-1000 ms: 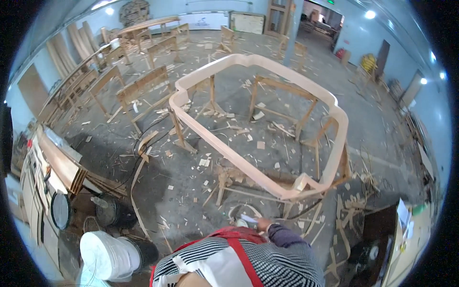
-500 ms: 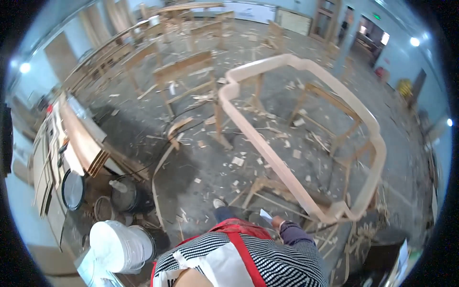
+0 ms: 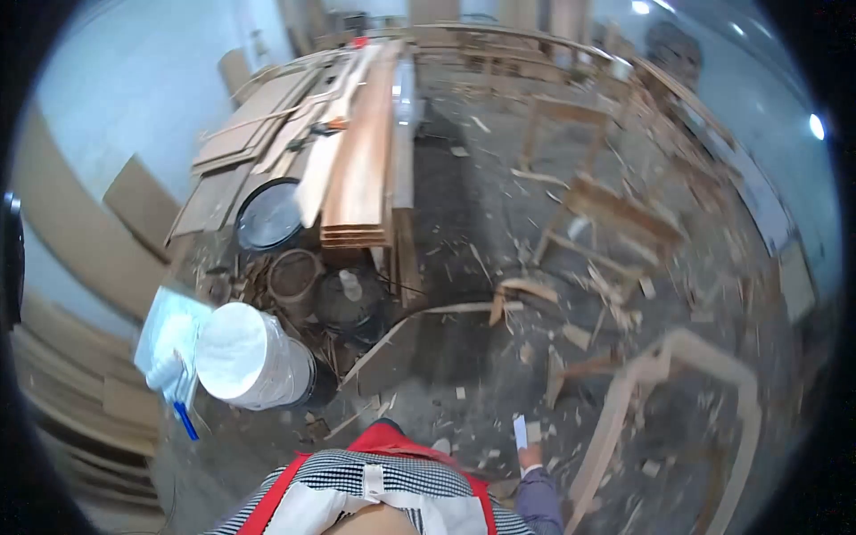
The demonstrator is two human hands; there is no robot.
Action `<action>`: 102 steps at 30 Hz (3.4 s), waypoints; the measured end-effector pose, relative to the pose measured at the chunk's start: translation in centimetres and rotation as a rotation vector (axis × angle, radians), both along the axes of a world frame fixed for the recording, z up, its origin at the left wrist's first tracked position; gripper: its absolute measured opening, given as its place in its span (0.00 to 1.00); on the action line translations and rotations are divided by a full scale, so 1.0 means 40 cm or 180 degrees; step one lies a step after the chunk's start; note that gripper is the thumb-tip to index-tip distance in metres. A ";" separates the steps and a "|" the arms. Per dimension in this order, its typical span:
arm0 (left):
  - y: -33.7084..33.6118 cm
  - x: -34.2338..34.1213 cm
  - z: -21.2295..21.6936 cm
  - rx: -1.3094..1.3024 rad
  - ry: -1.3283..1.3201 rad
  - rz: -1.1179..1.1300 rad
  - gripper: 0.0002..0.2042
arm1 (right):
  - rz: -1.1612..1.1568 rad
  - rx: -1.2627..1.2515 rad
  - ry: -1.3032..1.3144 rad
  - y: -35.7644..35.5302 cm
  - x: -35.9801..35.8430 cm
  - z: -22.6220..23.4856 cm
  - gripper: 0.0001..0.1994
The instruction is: Sanding and cleaning wooden chair frames using sandpaper and a cloth in a factory.
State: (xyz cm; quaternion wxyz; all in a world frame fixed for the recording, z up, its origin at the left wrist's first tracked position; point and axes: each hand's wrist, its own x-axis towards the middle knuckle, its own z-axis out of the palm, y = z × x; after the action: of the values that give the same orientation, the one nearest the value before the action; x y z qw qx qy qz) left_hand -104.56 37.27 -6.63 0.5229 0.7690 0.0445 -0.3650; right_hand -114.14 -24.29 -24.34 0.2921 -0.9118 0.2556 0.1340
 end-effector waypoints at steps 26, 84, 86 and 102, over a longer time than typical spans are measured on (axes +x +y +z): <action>-0.009 0.478 -0.370 -0.0084 -0.0336 0.1351 0.17 | 0.1757 0.0172 0.1209 -0.040 0.931 -0.118 0.23; 0.111 -0.818 -0.053 0.0606 0.1165 0.7192 0.12 | 0.6523 0.2059 0.5332 2.305 0.332 0.542 0.27; 0.204 -0.886 -0.053 0.0606 0.1195 0.7269 0.12 | 0.6628 0.2187 0.5294 2.379 0.284 0.517 0.26; 1.218 -1.615 -0.186 0.0841 0.1451 0.6116 0.13 | 0.8295 0.0239 0.0825 3.067 -0.155 0.435 0.20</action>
State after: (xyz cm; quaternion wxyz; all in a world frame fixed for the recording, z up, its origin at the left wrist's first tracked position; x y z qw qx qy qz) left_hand -169.18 85.98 -14.05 0.4855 0.3701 0.7877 0.0822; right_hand -120.34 98.40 -6.94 -0.0526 -0.4599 -0.7861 0.4096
